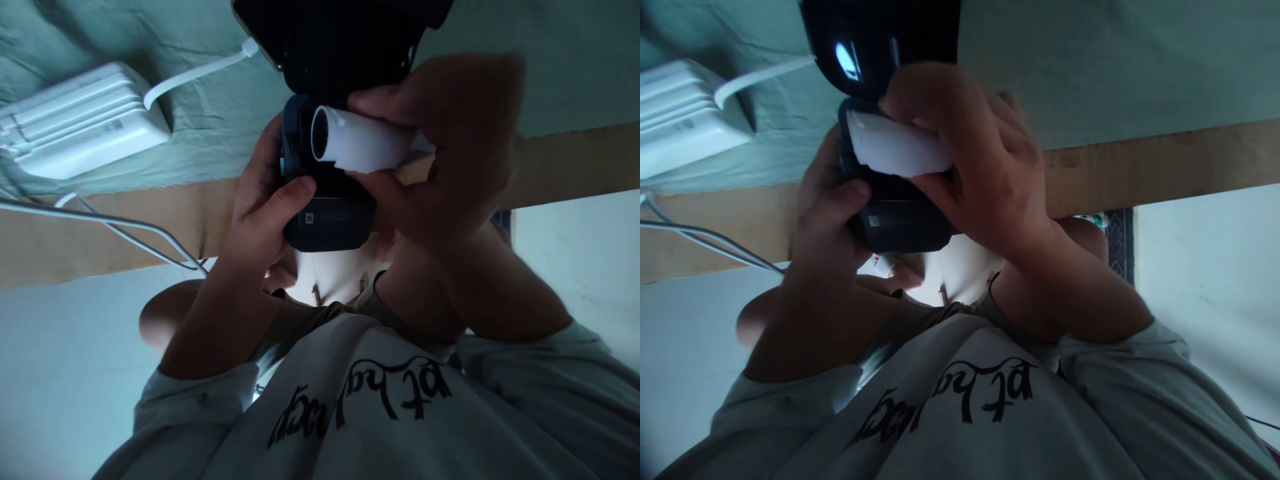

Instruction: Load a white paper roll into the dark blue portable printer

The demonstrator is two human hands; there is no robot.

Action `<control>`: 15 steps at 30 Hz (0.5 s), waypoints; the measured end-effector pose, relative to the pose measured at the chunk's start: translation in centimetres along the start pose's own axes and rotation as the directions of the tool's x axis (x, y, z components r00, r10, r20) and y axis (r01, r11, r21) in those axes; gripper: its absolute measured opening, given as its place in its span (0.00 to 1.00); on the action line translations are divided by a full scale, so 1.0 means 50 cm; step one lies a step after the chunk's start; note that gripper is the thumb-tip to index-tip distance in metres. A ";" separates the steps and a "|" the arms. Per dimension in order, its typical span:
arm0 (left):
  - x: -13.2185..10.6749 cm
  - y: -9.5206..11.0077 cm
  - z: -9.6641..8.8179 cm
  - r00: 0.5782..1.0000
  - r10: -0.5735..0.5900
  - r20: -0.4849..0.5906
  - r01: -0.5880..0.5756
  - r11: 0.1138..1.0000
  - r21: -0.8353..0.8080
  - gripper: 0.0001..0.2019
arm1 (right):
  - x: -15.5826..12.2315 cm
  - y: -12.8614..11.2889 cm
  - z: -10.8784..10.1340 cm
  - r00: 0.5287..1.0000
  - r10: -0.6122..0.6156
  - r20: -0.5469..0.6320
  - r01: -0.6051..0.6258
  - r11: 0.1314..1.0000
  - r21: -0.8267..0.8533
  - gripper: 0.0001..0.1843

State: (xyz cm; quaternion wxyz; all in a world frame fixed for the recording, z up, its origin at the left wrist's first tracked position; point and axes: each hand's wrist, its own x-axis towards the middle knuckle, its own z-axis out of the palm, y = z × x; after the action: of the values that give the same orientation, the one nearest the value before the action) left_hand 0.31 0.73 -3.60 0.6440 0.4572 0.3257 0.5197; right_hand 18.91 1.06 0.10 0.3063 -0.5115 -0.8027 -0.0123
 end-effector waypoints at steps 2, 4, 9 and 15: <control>-0.004 0.006 0.005 1.000 -0.028 0.005 0.028 1.000 -0.005 0.29 | 0.006 -0.008 -0.001 0.999 -0.044 0.017 0.045 0.998 -0.034 0.18; -0.008 0.013 0.012 0.999 -0.040 0.009 0.040 0.999 -0.010 0.28 | 0.012 -0.017 -0.004 0.996 -0.074 0.040 0.074 0.997 -0.003 0.11; -0.014 0.030 0.030 0.997 -0.061 -0.039 0.060 0.998 -0.031 0.22 | 0.011 -0.026 -0.009 0.985 -0.171 -0.031 0.173 0.982 0.078 0.03; -0.010 0.019 0.020 0.994 -0.076 -0.078 0.078 0.997 0.016 0.25 | -0.007 -0.020 -0.024 0.959 -0.282 0.001 0.277 0.942 0.188 0.09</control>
State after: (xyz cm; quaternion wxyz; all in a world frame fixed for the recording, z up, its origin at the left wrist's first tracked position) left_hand 0.71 0.06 -2.38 0.6460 0.4300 0.3729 0.5087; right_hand 18.74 -0.12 1.18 0.3367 -0.3617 -0.8689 0.0267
